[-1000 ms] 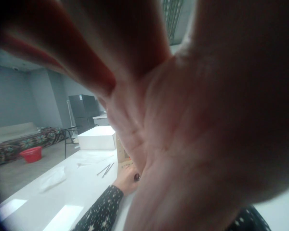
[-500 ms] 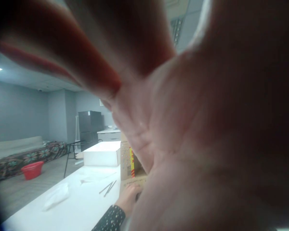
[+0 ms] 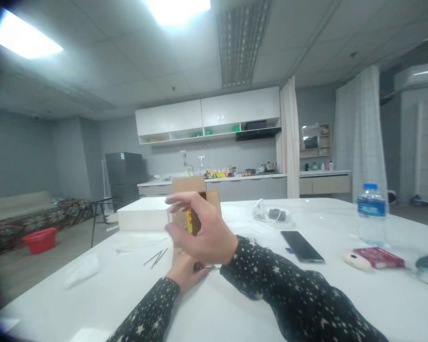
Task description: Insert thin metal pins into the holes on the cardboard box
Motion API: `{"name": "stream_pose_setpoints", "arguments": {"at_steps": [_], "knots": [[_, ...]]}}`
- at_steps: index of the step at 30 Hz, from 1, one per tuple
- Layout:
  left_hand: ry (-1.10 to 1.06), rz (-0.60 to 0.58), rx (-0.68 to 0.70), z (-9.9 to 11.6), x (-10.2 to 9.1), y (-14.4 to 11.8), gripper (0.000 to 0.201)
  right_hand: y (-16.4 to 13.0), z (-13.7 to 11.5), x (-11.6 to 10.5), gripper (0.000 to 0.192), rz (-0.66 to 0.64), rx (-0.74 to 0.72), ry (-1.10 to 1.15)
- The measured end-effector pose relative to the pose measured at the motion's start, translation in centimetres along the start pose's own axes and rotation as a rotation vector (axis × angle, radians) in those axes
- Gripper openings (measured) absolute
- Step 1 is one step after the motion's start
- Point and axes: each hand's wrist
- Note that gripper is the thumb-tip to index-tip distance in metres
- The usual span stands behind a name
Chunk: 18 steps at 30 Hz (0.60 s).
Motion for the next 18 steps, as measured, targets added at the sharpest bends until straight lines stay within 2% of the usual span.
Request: {"name": "stream_pose_setpoints", "arguments": {"at_steps": [4, 8, 13, 18], "knots": [[0.011, 0.018, 0.028, 0.0, 0.4, 0.0, 0.017, -5.4, 6.9, 1.9, 0.013, -0.056, 0.234, -0.190], [0.014, 0.022, 0.024, -0.3, 0.5, 0.1, 0.014, -10.8, 10.7, 2.5, 0.008, -0.110, 0.371, -0.349], [0.016, 0.042, 0.037, -0.8, 0.4, -0.1, 0.016, -14.5, 12.4, 2.4, 0.013, -0.304, 0.457, -0.577], [0.012, 0.040, 0.037, -0.8, 0.1, -0.4, 0.019, -15.2, 11.7, 3.1, 0.014, -0.461, 0.581, -0.625]]}}
Point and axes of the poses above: each hand's wrist, its own y-axis towards the middle knuckle, its own x-axis out of the palm, z = x × y, and after that the axes turned 4 degrees about -y, right-handed
